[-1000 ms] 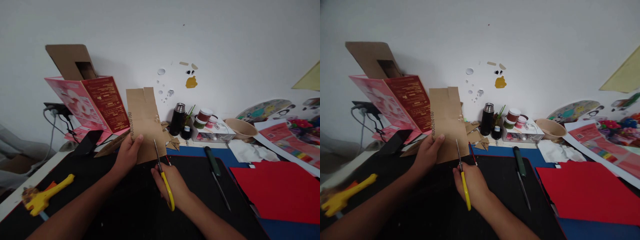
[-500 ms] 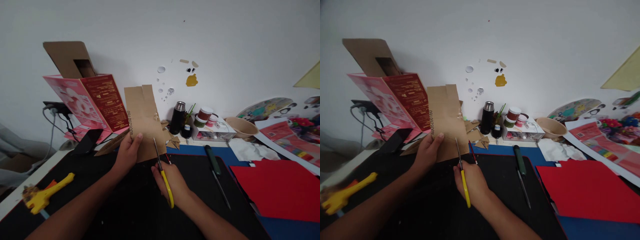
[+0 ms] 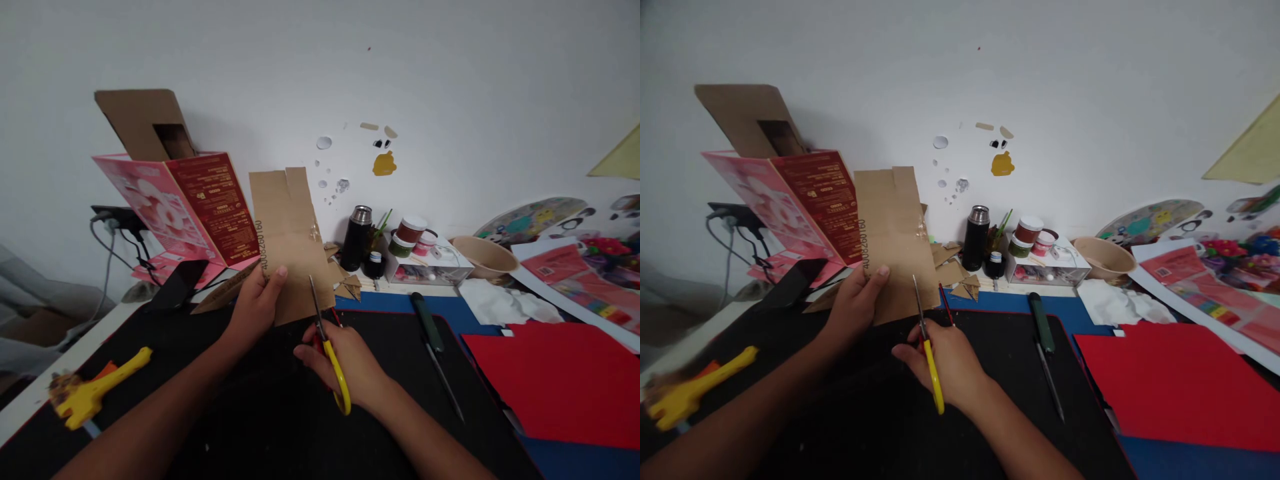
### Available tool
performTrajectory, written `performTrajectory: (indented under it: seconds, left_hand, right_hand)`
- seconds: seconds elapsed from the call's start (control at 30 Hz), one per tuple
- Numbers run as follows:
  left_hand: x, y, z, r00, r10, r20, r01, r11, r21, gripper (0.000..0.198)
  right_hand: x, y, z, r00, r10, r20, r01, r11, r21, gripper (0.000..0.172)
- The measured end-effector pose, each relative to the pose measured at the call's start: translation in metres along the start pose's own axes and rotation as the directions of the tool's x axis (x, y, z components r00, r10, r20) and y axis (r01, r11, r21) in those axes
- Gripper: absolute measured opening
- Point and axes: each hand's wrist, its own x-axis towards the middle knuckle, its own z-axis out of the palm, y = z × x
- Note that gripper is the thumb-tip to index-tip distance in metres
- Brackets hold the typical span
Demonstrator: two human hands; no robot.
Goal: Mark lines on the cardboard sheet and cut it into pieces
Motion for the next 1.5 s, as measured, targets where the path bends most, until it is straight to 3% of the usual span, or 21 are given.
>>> performTrajectory:
  seconds: [0.27, 0.47, 0.77, 1.07, 1.5]
  left_hand:
    - [-0.001, 0.002, 0.002, 1.000, 0.020, 0.019, -0.020, 1.000, 0.005, 0.041]
    - [-0.002, -0.002, 0.004, 1.000, -0.008, 0.022, 0.008, 1.000, -0.004, 0.049]
    - [-0.004, -0.004, 0.009, 0.999, -0.040, 0.002, 0.040, 0.998, -0.055, 0.045]
    - [-0.003, -0.007, 0.007, 1.000, -0.022, 0.014, 0.023, 0.999, -0.040, 0.040]
    - [-0.006, -0.008, 0.009, 0.999, -0.048, -0.021, 0.046, 0.997, -0.070, 0.054]
  right_hand:
    - [-0.002, -0.001, -0.009, 0.998, -0.004, 0.055, 0.003, 1.000, 0.014, 0.040]
    - [-0.001, 0.001, 0.003, 0.997, 0.074, -0.014, -0.072, 0.995, 0.072, 0.025]
    - [0.002, 0.011, 0.014, 0.992, 0.118, -0.046, -0.115, 0.990, 0.077, 0.030]
    - [0.001, 0.007, 0.011, 0.994, 0.107, -0.034, -0.107, 0.994, -0.005, 0.030]
    - [0.000, 0.016, 0.022, 0.989, 0.096, -0.109, -0.103, 0.993, -0.063, 0.028]
